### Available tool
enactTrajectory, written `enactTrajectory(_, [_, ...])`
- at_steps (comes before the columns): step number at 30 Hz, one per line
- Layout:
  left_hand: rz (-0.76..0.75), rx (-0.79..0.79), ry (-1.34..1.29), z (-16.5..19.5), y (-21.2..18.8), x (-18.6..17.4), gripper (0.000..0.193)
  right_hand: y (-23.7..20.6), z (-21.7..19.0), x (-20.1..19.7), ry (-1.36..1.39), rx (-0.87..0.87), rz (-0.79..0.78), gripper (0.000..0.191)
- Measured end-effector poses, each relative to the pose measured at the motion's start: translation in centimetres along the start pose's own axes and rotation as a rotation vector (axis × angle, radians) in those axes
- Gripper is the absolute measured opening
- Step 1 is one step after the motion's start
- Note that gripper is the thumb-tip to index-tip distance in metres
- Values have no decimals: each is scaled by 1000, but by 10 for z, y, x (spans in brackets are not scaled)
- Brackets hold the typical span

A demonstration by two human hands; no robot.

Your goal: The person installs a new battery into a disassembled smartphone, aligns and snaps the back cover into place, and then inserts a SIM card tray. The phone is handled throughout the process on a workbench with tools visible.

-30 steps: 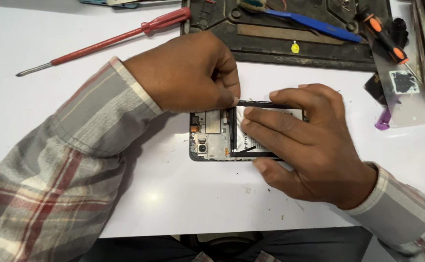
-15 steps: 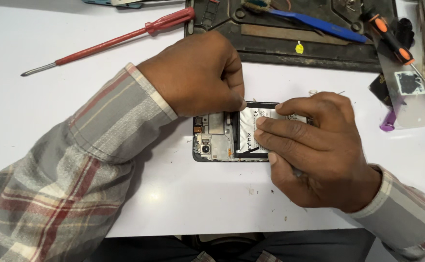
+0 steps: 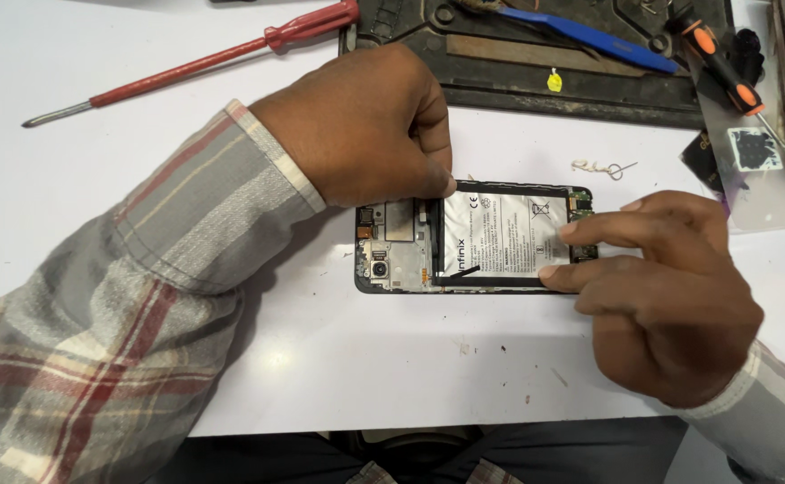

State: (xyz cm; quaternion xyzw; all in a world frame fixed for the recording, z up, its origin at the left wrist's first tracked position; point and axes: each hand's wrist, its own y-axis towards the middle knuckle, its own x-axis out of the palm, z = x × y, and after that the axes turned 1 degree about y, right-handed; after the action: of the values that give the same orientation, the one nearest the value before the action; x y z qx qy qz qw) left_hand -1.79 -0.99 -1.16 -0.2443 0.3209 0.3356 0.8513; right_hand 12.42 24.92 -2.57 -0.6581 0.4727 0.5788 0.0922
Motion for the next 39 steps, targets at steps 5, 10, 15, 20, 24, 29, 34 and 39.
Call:
enactTrajectory(5, [-1, -15, -24, 2, -2, 0, 11, 0, 2, 4, 4, -62, -15, 28])
enactTrajectory(10, [-18, 11, -60, 3, -2, -3, 7, 6, 1, 11, 72, -39, 111, 25])
enactTrajectory(15, [-9, -8, -28, 1, -2, -1, 9, 11, -6, 9, -123, 129, 129, 24])
enactTrajectory(20, [-15, -21, -3, 1, -2, -1, 9, 15, -10, 15, -121, 142, 162, 24])
enactTrajectory(24, [-65, 9, -45, 1, -2, -4, 7, 19, -11, 16, -127, 131, 175, 24])
enactTrajectory(29, [-128, -30, -58, 0, -5, -10, 18, 20, -12, 16, -143, 121, 184, 25])
enactTrajectory(34, [-163, -14, -32, 3, -7, -12, 26, 20, -10, 19, -159, 110, 197, 25])
enactTrajectory(39, [-202, -30, 29, 7, -12, -14, 58, 21, -8, 19, -143, 90, 204, 24])
